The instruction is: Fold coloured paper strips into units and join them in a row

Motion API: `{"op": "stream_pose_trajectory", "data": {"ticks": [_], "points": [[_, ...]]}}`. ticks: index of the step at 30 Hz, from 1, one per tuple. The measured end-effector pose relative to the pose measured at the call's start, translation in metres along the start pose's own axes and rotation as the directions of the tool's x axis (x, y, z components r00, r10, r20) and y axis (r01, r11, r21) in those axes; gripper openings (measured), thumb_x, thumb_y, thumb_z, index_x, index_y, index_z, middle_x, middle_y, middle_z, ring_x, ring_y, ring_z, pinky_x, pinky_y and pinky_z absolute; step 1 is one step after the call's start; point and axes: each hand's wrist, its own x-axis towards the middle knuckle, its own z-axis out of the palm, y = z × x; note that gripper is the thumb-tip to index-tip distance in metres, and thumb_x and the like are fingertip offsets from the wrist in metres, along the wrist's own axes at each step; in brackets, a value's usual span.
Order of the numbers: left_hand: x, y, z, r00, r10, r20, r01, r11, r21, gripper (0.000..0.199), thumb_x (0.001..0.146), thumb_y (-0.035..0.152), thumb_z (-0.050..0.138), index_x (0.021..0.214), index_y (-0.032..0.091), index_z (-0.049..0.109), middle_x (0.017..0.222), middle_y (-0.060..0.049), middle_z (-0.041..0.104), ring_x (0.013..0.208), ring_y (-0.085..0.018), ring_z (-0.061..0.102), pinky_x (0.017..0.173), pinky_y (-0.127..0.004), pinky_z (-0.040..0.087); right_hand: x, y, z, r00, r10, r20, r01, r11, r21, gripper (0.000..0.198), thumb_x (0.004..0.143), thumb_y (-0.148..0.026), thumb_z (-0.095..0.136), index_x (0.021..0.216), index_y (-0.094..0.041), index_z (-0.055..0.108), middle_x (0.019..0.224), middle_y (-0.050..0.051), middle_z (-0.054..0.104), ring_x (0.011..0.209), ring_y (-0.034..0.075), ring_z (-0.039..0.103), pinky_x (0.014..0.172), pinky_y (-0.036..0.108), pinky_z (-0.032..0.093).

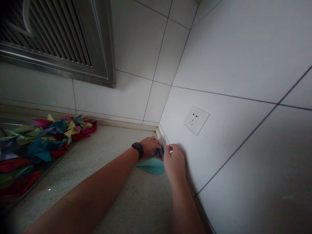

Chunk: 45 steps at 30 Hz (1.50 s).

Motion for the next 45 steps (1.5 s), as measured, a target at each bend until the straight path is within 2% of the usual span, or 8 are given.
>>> {"op": "stream_pose_trajectory", "data": {"ticks": [11,16,20,23,29,37,41,45], "points": [[0.001,-0.006,0.001,1.0,-0.013,-0.008,0.014,1.0,0.018,0.018,0.07,0.026,0.067,0.087,0.026,0.067,0.09,-0.003,0.068,0.1,-0.023,0.055,0.083,-0.034,0.04,-0.002,0.001,0.001,0.999,-0.017,0.042,0.017,1.0,-0.01,0.031,0.087,-0.038,0.04,0.085,-0.018,0.064,0.074,0.007,0.067,0.066,0.02,0.059,0.064,0.028,0.04],[0.001,-0.005,-0.005,0.999,-0.026,-0.031,0.027,0.999,0.036,0.019,0.074,0.03,0.065,0.092,0.025,0.067,0.089,-0.004,0.068,0.096,-0.023,0.058,0.083,-0.034,0.039,-0.003,0.002,0.002,0.996,-0.044,0.08,0.046,0.999,-0.016,0.026,0.087,-0.033,0.041,0.086,-0.02,0.063,0.075,0.005,0.067,0.068,0.019,0.06,0.064,0.027,0.041],[-0.006,0.002,-0.017,0.994,-0.079,-0.07,0.081,0.996,0.03,0.038,0.074,0.03,0.065,0.112,0.024,0.06,0.093,-0.006,0.068,0.095,-0.023,0.059,0.084,-0.034,0.04,-0.002,0.005,0.004,0.99,-0.08,0.116,0.085,0.996,-0.033,0.024,0.087,-0.029,0.041,0.091,-0.018,0.062,0.079,0.006,0.067,0.07,0.019,0.061,0.067,0.027,0.042],[-0.02,0.01,-0.029,0.995,-0.074,-0.071,0.077,0.997,0.031,0.027,0.076,0.026,0.063,0.103,0.024,0.065,0.091,-0.005,0.069,0.096,-0.022,0.058,0.084,-0.034,0.041,-0.004,0.006,0.007,0.98,-0.167,0.111,0.176,0.981,-0.084,0.023,0.084,-0.025,0.045,0.097,-0.015,0.062,0.091,0.009,0.067,0.083,0.021,0.06,0.077,0.029,0.043],[-0.069,0.035,-0.05,0.981,-0.152,-0.117,0.146,0.988,-0.056,0.019,0.079,0.023,0.06,0.096,0.022,0.068,0.09,-0.004,0.068,0.087,-0.019,0.06,0.079,-0.029,0.044,-0.016,-0.002,0.01,0.862,-0.43,0.267,0.443,0.897,0.014,0.025,0.079,-0.022,0.058,0.103,-0.018,0.063,0.102,0.007,0.065,0.099,0.022,0.055,0.09,0.032,0.039],[-0.154,0.077,-0.071,0.903,-0.37,-0.217,0.291,0.9,-0.324,0.022,0.075,0.015,0.061,0.095,0.019,0.068,0.088,-0.002,0.066,0.08,-0.015,0.059,0.074,-0.024,0.044,-0.047,-0.03,0.015,0.718,-0.566,0.404,0.45,0.821,0.351,0.007,0.08,-0.018,0.058,0.084,-0.02,0.063,0.084,0.003,0.063,0.079,0.016,0.058,0.072,0.026,0.042],[-0.192,0.086,-0.081,0.908,-0.378,-0.178,0.295,0.882,-0.368,0.021,0.074,0.012,0.062,0.093,0.019,0.068,0.084,-0.002,0.064,0.078,-0.015,0.057,0.072,-0.024,0.044,-0.068,-0.044,0.021,0.636,-0.614,0.467,0.451,0.788,0.419,0.012,0.075,-0.012,0.06,0.083,-0.02,0.06,0.079,0.0,0.06,0.073,0.014,0.056,0.066,0.024,0.04],[-0.207,0.079,-0.079,0.928,-0.33,-0.172,0.265,0.91,-0.318,0.023,0.075,0.013,0.062,0.097,0.019,0.066,0.092,-0.004,0.064,0.088,-0.017,0.057,0.081,-0.027,0.043,-0.076,-0.05,0.029,0.614,-0.645,0.455,0.513,0.765,0.39,0.02,0.07,-0.004,0.06,0.083,-0.019,0.059,0.085,0.001,0.06,0.084,0.016,0.054,0.074,0.025,0.039]]}}
